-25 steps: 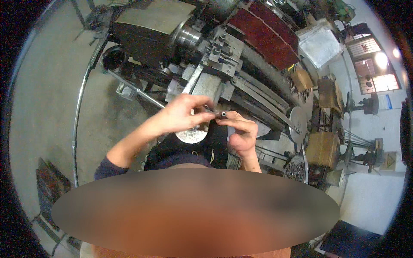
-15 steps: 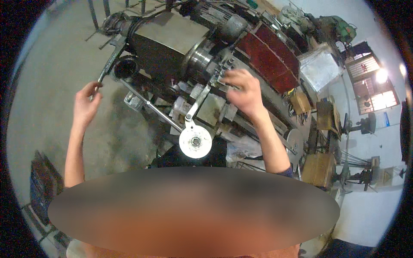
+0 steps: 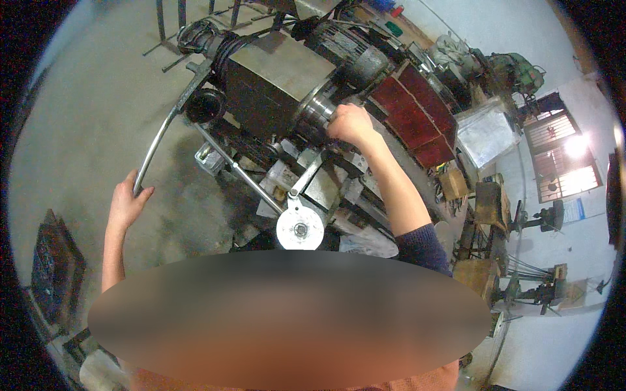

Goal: The person operates a metal lathe, repeatedly loading small cylindrical metal pieces, adjusting controls, and removing finished parts. They place the processed pieces into a nearby bin and continue the cycle with new pieces.

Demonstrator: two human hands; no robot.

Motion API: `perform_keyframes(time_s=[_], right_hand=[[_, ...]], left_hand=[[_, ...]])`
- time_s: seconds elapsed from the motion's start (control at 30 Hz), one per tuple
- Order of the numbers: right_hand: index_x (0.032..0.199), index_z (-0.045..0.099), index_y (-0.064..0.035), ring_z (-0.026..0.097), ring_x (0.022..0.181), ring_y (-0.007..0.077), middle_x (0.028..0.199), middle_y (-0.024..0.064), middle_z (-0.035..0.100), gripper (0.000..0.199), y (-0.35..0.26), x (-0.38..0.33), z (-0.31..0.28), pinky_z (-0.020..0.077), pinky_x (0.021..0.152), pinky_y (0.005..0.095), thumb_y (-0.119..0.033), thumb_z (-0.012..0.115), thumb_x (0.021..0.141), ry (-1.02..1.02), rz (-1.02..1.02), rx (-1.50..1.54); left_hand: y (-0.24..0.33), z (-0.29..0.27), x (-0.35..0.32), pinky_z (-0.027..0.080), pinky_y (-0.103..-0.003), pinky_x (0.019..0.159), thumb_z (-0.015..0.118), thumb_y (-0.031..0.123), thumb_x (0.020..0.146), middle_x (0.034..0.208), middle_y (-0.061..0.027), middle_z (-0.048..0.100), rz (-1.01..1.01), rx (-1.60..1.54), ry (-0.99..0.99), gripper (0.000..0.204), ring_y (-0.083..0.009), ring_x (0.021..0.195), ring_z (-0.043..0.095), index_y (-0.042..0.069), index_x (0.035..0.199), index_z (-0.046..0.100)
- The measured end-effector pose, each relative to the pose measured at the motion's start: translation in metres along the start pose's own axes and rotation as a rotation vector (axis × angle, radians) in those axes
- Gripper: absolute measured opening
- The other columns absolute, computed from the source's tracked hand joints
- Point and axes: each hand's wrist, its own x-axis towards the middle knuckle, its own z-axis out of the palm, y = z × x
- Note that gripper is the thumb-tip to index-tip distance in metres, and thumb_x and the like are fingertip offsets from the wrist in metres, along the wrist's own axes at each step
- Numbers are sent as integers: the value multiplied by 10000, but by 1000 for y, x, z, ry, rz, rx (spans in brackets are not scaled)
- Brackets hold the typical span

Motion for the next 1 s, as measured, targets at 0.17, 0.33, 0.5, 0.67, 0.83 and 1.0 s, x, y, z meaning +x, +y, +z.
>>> perform_keyframes(time_s=[0.17, 0.33, 0.5, 0.67, 0.83, 1.0], right_hand=[[760, 661, -110, 594, 752, 286, 786, 137, 615, 278, 6, 1, 5, 472, 708, 344, -246, 597, 526, 1, -63, 100], [706, 635, -43, 582, 764, 319, 784, 175, 606, 277, 6, -1, 5, 455, 722, 378, -256, 594, 533, -10, -41, 113], [713, 645, -64, 589, 729, 309, 761, 163, 609, 284, 4, -2, 2, 470, 691, 373, -262, 608, 513, 3, -46, 200], [692, 653, -99, 592, 682, 304, 721, 149, 609, 238, 4, 4, 2, 478, 661, 369, -258, 585, 529, 3, -11, 167], [711, 653, -90, 583, 713, 312, 748, 145, 610, 264, 2, 0, 4, 465, 677, 376, -263, 579, 526, 43, -12, 87], [791, 652, -69, 536, 897, 274, 883, 127, 604, 304, 13, -25, -3, 433, 776, 331, -185, 580, 520, 292, -196, 304]], left_hand=[[10, 0, -10, 421, -418, 562, 624, 204, 704, 608, -171, 544, 25, 231, 90, 402, -346, 617, 547, 12, 1021, 468], [3, 7, -12, 431, -438, 577, 572, 166, 720, 632, -172, 555, 70, 389, 162, 314, -346, 634, 552, 39, 988, 468], [-31, -3, 15, 440, -421, 578, 541, 96, 670, 640, -164, 562, 20, 606, 110, 241, -330, 647, 564, 53, 903, 500], [-125, -71, 112, 432, -371, 570, 500, 47, 672, 681, -137, 560, 208, 985, 244, 71, -288, 632, 559, 39, 739, 522], [-159, -78, 150, 449, -384, 633, 506, 58, 687, 751, -158, 575, 42, 906, 166, 132, -305, 700, 569, 24, 810, 538], [-112, -24, 149, 456, -374, 688, 514, 97, 723, 812, -165, 591, 253, 420, 631, 202, -304, 783, 576, 36, 901, 589]])
